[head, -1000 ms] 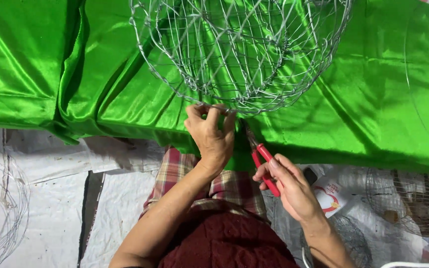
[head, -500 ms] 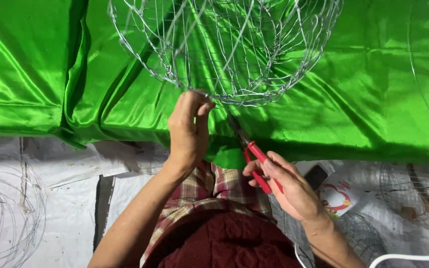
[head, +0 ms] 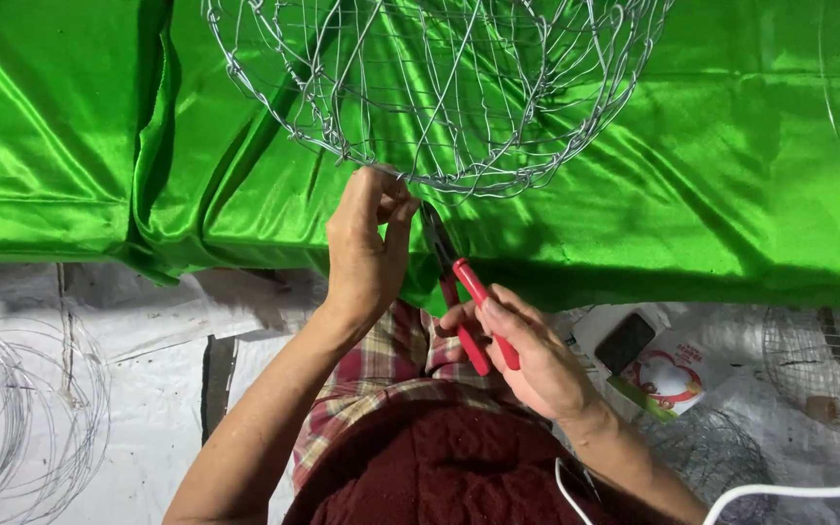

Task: The person is manually constructing a wire basket by twisting and cutting metal wires to form the rim and mesh.

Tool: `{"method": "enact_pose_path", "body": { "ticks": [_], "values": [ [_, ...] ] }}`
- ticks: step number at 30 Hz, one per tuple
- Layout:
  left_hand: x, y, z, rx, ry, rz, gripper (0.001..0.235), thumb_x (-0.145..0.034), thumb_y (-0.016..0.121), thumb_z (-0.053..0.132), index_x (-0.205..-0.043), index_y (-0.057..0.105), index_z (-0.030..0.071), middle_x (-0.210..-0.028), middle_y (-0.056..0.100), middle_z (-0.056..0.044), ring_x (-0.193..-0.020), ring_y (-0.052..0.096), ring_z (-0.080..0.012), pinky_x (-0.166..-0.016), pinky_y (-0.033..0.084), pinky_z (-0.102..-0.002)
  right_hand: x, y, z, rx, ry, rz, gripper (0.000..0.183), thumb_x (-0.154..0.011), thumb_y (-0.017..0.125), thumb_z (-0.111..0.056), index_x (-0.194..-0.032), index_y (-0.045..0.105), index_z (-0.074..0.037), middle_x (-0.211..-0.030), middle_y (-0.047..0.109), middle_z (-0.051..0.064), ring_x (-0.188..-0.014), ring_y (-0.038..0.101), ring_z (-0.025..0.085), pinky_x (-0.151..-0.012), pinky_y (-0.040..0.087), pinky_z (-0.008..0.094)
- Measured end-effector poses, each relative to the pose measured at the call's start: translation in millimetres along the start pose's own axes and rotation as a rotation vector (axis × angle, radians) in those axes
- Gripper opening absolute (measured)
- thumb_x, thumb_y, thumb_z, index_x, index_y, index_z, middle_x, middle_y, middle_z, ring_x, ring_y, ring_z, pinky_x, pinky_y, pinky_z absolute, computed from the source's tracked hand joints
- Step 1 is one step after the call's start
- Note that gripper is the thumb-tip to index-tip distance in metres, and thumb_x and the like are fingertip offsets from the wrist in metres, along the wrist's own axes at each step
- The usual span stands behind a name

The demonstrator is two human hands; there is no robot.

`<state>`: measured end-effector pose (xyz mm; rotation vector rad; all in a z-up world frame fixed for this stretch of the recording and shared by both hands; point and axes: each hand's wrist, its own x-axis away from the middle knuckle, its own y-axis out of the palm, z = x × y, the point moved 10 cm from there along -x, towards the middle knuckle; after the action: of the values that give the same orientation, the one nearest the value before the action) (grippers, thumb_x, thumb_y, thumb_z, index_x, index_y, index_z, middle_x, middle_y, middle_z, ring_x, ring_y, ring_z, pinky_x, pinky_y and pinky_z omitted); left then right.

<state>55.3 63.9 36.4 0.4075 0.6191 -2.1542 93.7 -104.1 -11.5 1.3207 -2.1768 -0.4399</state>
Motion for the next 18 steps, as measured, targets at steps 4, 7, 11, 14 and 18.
{"method": "enact_pose_path", "body": {
  "ticks": [4, 7, 11, 14, 18],
  "values": [
    [1, -1, 2, -0.025, 0.0, -0.003, 0.016, -0.1, 0.064, -0.002, -0.105, 0.051, 0.008, -0.09, 0.054, -0.013, -0.076, 0.07, -0.0375, -0.062, 0.062, -0.041, -4, -6, 7, 0.047, -0.019, 0.007, 0.034, -0.106, 0.051, -0.034, -0.085, 0.044, -0.009, -0.106, 0.068, 0.026, -0.084, 0.068, 0.03, -0.069, 0.052, 0.037],
    [1, -2, 3, -0.027, -0.005, 0.007, 0.016, -0.101, 0.065, -0.001, -0.104, 0.052, 0.008, -0.089, 0.052, -0.013, -0.074, 0.071, -0.0384, -0.064, 0.062, -0.042, -7, -14, 13, 0.109, -0.076, 0.016, 0.031, -0.106, 0.053, -0.03, -0.087, 0.048, -0.007, -0.094, 0.068, 0.025, -0.074, 0.07, 0.031, -0.06, 0.053, 0.035],
    [2, -2, 5, -0.073, 0.001, 0.017, 0.016, -0.101, 0.064, 0.0, -0.103, 0.051, 0.008, -0.088, 0.049, -0.011, -0.072, 0.068, -0.037, -0.062, 0.06, -0.042, -9, -20, 10, 0.278, -0.145, 0.087, 0.034, -0.106, 0.055, -0.028, -0.084, 0.057, -0.002, -0.08, 0.066, 0.023, -0.06, 0.068, 0.03, -0.052, 0.053, 0.034],
    [4, 0, 7, -0.142, -0.003, 0.033, 0.014, -0.101, 0.064, 0.002, -0.101, 0.052, 0.009, -0.087, 0.047, -0.008, -0.07, 0.064, -0.0317, -0.059, 0.056, -0.04, -11, -22, 13, 0.576, -0.187, 0.152, 0.037, -0.106, 0.053, -0.03, -0.078, 0.059, -0.006, -0.062, 0.063, 0.012, -0.049, 0.059, 0.02, -0.045, 0.046, 0.028],
    [7, 0, 18, -0.21, 0.005, 0.058, 0.013, -0.103, 0.06, 0.002, -0.098, 0.051, 0.01, -0.084, 0.044, -0.007, -0.074, 0.062, -0.0375, -0.068, 0.056, -0.042, -11, -19, 13, 0.898, -0.335, 0.238, 0.024, -0.103, 0.055, -0.018, -0.083, 0.062, -0.007, -0.057, 0.06, 0.009, -0.045, 0.054, 0.017, -0.042, 0.043, 0.026]
  ]
}}
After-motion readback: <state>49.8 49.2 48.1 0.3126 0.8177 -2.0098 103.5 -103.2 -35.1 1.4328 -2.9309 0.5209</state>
